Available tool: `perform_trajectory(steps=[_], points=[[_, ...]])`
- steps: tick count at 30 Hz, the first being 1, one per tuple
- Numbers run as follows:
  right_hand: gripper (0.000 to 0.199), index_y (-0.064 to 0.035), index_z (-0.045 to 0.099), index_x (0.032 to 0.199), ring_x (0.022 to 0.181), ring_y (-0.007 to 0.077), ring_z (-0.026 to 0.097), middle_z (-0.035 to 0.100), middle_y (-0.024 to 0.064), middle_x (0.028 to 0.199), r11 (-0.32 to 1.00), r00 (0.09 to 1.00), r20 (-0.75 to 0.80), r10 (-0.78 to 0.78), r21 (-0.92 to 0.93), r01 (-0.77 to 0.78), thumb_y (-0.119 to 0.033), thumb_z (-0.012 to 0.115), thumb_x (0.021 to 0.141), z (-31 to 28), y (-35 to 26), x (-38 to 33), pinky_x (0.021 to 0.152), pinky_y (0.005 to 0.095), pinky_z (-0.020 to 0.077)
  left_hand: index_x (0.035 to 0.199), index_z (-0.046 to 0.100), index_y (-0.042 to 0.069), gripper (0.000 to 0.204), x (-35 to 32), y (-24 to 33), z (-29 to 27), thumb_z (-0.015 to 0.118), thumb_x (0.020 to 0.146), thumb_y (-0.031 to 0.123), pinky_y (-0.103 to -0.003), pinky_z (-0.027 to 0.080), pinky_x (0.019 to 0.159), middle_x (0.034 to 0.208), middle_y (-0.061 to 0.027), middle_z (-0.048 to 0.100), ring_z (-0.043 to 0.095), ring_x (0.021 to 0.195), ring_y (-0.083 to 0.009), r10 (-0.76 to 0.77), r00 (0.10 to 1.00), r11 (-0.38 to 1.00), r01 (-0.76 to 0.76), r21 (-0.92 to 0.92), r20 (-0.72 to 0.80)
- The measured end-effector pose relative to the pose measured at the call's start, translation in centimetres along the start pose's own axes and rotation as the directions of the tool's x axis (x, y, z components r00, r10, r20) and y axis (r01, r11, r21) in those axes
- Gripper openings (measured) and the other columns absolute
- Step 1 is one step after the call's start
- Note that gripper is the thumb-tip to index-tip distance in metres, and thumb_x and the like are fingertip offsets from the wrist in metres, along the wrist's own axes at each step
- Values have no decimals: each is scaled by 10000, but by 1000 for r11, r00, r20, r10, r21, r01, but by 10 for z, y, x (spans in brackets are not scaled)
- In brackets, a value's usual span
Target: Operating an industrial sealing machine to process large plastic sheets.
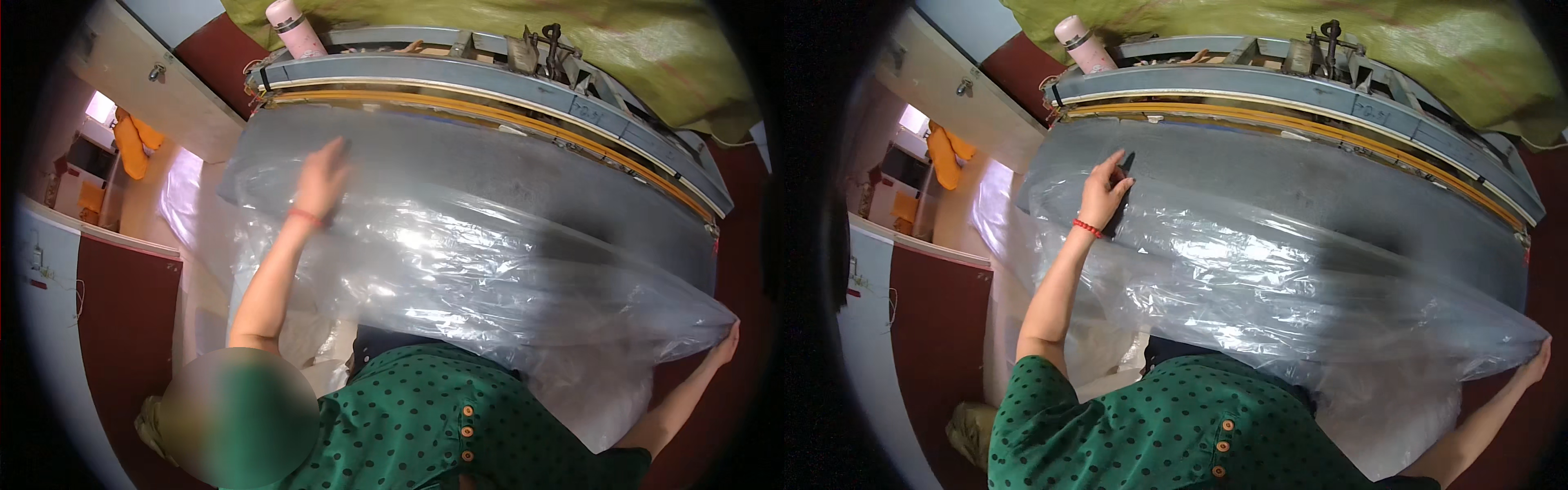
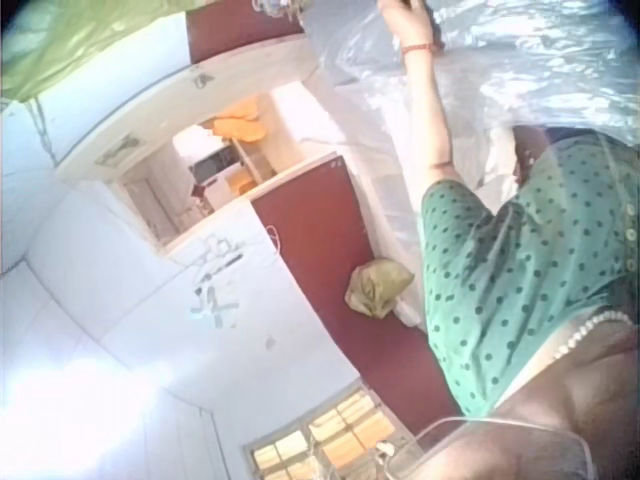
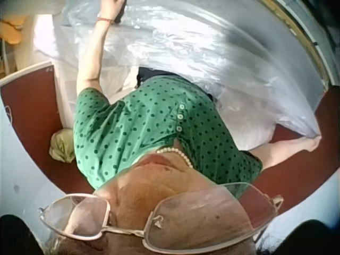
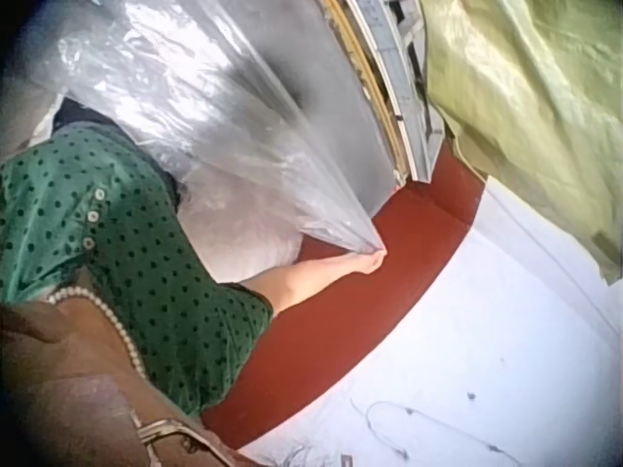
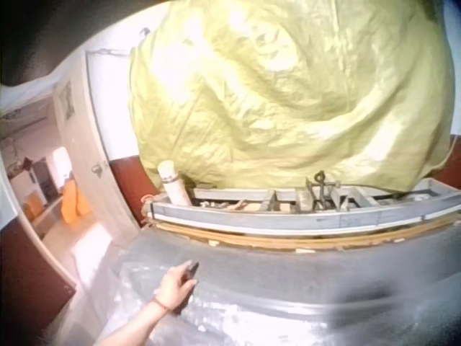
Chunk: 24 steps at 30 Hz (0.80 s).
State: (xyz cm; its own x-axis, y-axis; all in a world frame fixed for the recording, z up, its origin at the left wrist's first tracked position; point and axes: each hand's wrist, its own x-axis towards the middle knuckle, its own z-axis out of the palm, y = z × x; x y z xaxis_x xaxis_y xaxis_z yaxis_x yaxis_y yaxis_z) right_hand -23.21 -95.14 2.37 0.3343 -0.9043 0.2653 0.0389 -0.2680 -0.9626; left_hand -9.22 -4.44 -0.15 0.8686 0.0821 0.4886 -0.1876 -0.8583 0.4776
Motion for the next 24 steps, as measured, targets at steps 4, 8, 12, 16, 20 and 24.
perform_trajectory(steps=[4,8,12,16,20,24], points=[[374,1,569,1027,938,178,525,570,84,1026,994,984,153,95,30,-101,-311,540,823,-29,13,28,847,289,394,805,559,4,135,4,3,-5,556,732,117,-376,405,725,820,-138,541,496,824,-304,55,981,991,-77,113,187],[373,7,557,1011,895,219,536,568,97,988,898,878,214,429,9,-441,-315,449,858,0,19,52,806,303,413,827,515,10,130,26,6,-2,536,759,119,-357,407,702,749,-114,509,494,773,-290,-74,990,980,50,-193,-119],[281,-54,652,798,722,219,592,638,102,794,693,976,57,-208,-696,188,-281,488,799,144,-33,-58,683,322,448,821,493,65,111,68,-27,4,451,812,167,-208,313,439,604,20,418,400,518,-57,-496,840,745,281,-605,-220],[262,-28,606,801,739,214,571,614,110,771,798,876,81,-476,-378,469,-282,545,797,226,45,-51,697,336,434,736,519,66,137,101,-138,29,515,806,184,-202,325,477,612,28,442,394,538,-62,-438,850,839,268,-473,-294],[227,-10,578,808,714,149,552,601,75,744,927,942,58,-332,-163,337,-228,623,763,262,48,-44,686,272,430,690,508,80,152,133,-176,52,550,799,177,-193,271,453,592,48,417,343,518,-43,-438,847,787,200,-583,-301],[217,-8,564,768,686,154,556,590,72,706,954,967,36,-253,-157,255,-212,635,742,261,32,-48,672,274,436,633,457,102,221,139,-166,60,584,795,181,-192,253,447,586,63,402,326,510,-38,-432,847,789,188,-585,-310]])
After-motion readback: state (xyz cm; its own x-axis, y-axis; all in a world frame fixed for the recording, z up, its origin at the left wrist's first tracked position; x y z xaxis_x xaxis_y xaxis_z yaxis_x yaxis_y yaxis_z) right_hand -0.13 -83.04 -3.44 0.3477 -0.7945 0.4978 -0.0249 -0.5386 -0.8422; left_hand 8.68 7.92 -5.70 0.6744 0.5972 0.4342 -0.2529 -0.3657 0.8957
